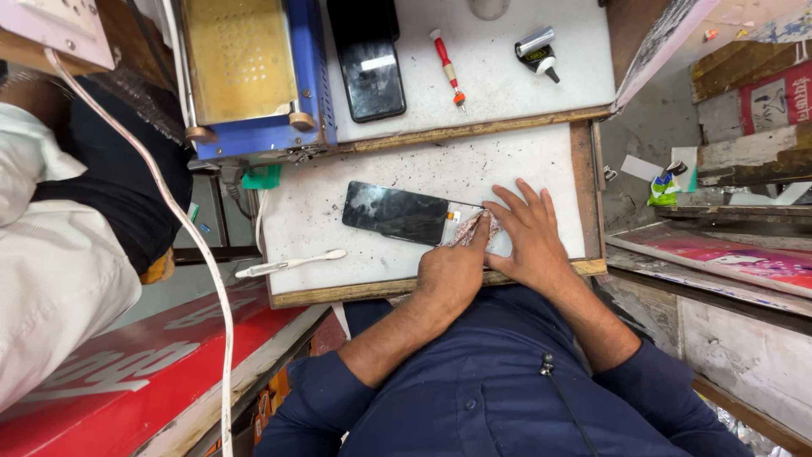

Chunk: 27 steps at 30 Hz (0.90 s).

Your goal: The person applies adhesive to the edges of a disassembled smartphone, then places the back cover onto the chassis and presses it to secure. They wipe the phone's exterior with a cloth and apply additional adhesive to the internal frame before closing the device.

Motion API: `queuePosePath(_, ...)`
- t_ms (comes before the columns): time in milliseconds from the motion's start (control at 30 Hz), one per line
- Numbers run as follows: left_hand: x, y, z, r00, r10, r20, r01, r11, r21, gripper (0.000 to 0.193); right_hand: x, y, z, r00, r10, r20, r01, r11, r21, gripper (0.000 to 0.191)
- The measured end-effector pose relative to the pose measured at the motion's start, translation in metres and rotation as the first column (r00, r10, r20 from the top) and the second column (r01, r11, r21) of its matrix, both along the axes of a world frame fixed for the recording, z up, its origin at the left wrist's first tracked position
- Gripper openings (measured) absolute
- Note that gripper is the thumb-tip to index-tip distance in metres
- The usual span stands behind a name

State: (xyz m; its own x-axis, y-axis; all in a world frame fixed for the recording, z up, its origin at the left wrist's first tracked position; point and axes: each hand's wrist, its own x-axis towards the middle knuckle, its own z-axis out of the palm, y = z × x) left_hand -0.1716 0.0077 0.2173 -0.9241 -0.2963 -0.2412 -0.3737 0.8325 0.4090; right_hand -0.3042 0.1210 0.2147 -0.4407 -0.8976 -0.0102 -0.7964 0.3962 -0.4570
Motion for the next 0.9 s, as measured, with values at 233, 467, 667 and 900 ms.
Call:
queuePosePath(233,0.046,-0.017,0.007,0.99,-0.069,-0.12,0.077,0.995,0.067,0.069,-0.001,0.0,-0.002,1.0,0.006,0.024,-0.006,1.0,0.022,0.09)
queuePosePath(467,0.066,-0.031,0.03,0.966,0.015,0.258,-0.01,1.0,-0.021,0.067,0.001,0.002,-0.006,1.0,0.016,0.0,-0.016,1.0,-0.022,0.093)
queuePosePath(667,0.064,-0.029,0.022,0.997,-0.004,0.079,0.001,0.999,0.046,0.061,-0.002,0.003,-0.002,0.997,0.06,0.041,-0.059,0.998,-0.024,0.089)
queuePosePath(900,0.043,-0.015,0.022,0.999,-0.047,0.018,0.044,0.988,0.149,0.057,-0.008,0.008,0.0,0.99,0.1,0.101,-0.096,0.994,-0.048,0.08)
